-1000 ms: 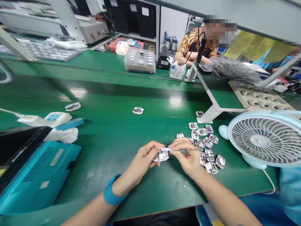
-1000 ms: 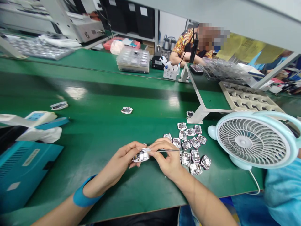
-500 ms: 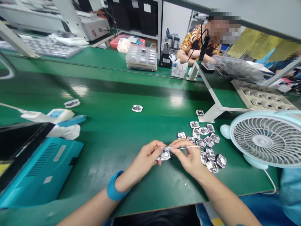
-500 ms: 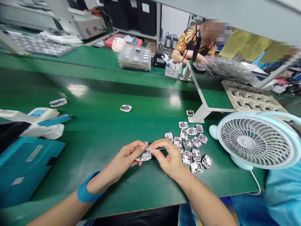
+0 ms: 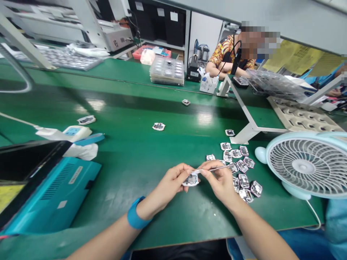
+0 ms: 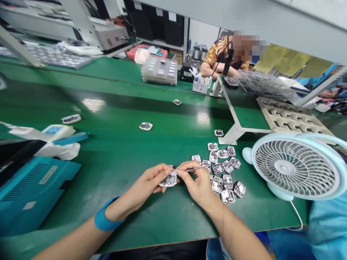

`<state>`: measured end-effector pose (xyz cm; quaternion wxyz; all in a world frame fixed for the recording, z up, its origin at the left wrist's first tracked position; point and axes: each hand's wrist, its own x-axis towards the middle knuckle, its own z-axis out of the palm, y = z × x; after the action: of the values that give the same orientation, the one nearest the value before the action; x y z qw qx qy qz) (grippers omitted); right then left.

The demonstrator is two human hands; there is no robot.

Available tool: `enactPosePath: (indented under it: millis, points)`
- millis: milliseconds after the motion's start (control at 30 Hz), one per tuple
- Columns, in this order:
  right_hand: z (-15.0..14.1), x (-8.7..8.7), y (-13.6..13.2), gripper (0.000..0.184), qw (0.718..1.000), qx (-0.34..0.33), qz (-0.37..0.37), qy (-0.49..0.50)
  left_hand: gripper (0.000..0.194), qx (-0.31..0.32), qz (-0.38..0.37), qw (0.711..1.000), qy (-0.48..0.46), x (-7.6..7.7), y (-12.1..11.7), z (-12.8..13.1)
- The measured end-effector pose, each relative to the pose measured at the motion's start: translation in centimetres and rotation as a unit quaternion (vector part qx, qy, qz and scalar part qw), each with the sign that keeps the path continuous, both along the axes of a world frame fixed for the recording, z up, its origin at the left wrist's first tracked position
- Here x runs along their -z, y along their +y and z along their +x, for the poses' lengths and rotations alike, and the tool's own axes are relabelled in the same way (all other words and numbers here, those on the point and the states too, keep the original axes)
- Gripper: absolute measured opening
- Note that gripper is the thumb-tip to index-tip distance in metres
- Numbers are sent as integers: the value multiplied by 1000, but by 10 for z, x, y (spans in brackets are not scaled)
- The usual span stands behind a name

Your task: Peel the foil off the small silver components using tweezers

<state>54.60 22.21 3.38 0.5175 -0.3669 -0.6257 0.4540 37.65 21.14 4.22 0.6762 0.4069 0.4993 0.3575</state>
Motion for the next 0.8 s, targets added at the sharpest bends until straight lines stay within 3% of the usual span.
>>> enactPosePath:
  millis: [167, 533, 800]
  points:
    - [-1, 0, -1, 5, 1000, -8, 1, 4, 33, 4, 10, 1000, 14, -1, -1, -1]
    - [2, -4, -2, 3, 991, -1, 86, -103, 34, 12, 59, 998, 24, 11, -2, 0]
    - [2, -6, 1, 11, 999, -13, -43, -10, 33, -9, 18, 1000, 12, 2, 0, -1]
